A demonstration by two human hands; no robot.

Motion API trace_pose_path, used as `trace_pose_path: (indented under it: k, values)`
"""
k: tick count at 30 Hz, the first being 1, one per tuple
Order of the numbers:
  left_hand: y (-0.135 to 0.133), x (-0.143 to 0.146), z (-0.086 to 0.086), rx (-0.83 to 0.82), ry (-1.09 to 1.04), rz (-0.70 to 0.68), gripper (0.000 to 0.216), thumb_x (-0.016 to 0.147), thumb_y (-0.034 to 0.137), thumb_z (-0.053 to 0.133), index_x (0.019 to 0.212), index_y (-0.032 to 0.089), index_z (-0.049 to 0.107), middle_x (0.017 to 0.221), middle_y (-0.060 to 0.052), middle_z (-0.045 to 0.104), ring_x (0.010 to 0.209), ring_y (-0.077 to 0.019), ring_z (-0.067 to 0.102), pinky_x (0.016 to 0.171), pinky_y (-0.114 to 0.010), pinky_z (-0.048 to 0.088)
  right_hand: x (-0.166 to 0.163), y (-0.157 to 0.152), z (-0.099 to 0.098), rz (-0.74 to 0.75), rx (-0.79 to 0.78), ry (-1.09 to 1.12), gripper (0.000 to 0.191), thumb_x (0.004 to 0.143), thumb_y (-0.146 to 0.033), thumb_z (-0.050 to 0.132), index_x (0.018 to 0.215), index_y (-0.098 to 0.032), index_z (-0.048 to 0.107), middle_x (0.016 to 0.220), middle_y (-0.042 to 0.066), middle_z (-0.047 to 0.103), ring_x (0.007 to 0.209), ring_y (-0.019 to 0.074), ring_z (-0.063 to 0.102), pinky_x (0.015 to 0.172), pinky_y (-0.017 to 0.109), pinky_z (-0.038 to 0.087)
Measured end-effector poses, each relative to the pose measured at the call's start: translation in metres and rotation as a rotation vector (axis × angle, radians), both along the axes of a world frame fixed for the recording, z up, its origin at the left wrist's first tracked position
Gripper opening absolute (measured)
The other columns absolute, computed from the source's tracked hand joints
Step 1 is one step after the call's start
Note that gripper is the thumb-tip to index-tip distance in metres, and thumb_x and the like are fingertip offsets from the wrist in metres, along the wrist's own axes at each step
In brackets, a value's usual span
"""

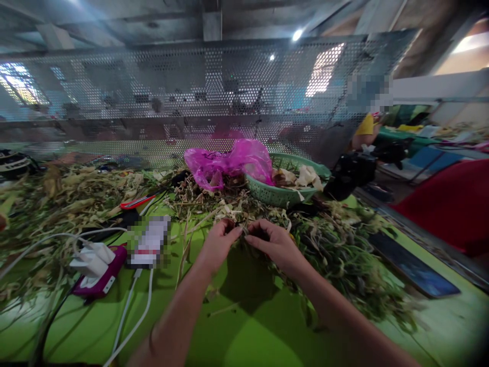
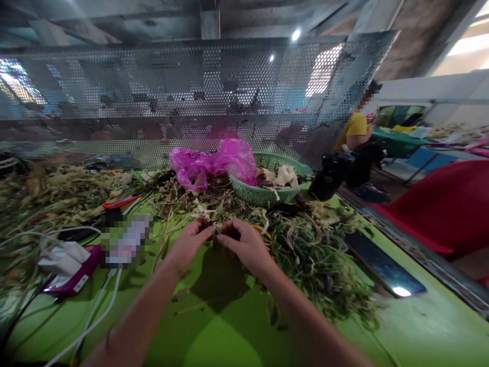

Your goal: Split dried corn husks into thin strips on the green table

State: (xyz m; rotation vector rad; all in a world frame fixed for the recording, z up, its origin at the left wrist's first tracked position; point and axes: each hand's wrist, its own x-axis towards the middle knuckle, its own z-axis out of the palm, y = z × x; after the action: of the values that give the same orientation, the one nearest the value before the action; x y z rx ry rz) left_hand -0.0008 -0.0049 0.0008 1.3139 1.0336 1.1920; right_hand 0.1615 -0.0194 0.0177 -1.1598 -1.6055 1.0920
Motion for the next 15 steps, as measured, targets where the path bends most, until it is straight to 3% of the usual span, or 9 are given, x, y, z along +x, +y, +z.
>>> trace_pose_path:
  k: [5, 9, 15]
  values:
    - [0.001, 0.001, 0.001, -0.086, -0.153, -0.044, 0.025, 0.069, 0.036, 0.071, 0.077, 0.015, 0.059, 0.071, 0.002, 0.056, 0.069, -0.0123, 0.048, 0.069, -0.027, 0.038, 0.0, 0.001, -0.003, -0.012, 0.004, 0.004, 0.015, 0.074, -0.032, 0.064, 0.079, -0.019, 0.057, 0.068, -0.003, 0.053, 0.061, 0.0132, 0.048, 0.055, 0.025, 0.038]
    - [-0.001, -0.001, 0.006, -0.186, -0.264, -0.014, 0.027, 0.063, 0.034, 0.074, 0.073, 0.015, 0.058, 0.066, 0.002, 0.056, 0.064, -0.0109, 0.049, 0.067, -0.025, 0.038, -0.002, 0.001, -0.002, -0.016, 0.076, -0.046, 0.014, 0.075, -0.028, 0.063, 0.084, -0.019, 0.059, 0.075, -0.001, 0.059, 0.071, 0.0151, 0.053, 0.066, 0.027, 0.042]
    - [0.006, 0.001, 0.024, -0.228, -0.395, 0.046, 0.023, 0.061, 0.03, 0.073, 0.072, 0.016, 0.058, 0.064, 0.003, 0.057, 0.06, -0.0103, 0.053, 0.062, -0.024, 0.042, -0.007, 0.018, 0.026, 0.034, 0.172, -0.284, 0.01, 0.075, -0.027, 0.06, 0.082, -0.019, 0.061, 0.073, 0.0, 0.061, 0.07, 0.0162, 0.054, 0.066, 0.028, 0.041]
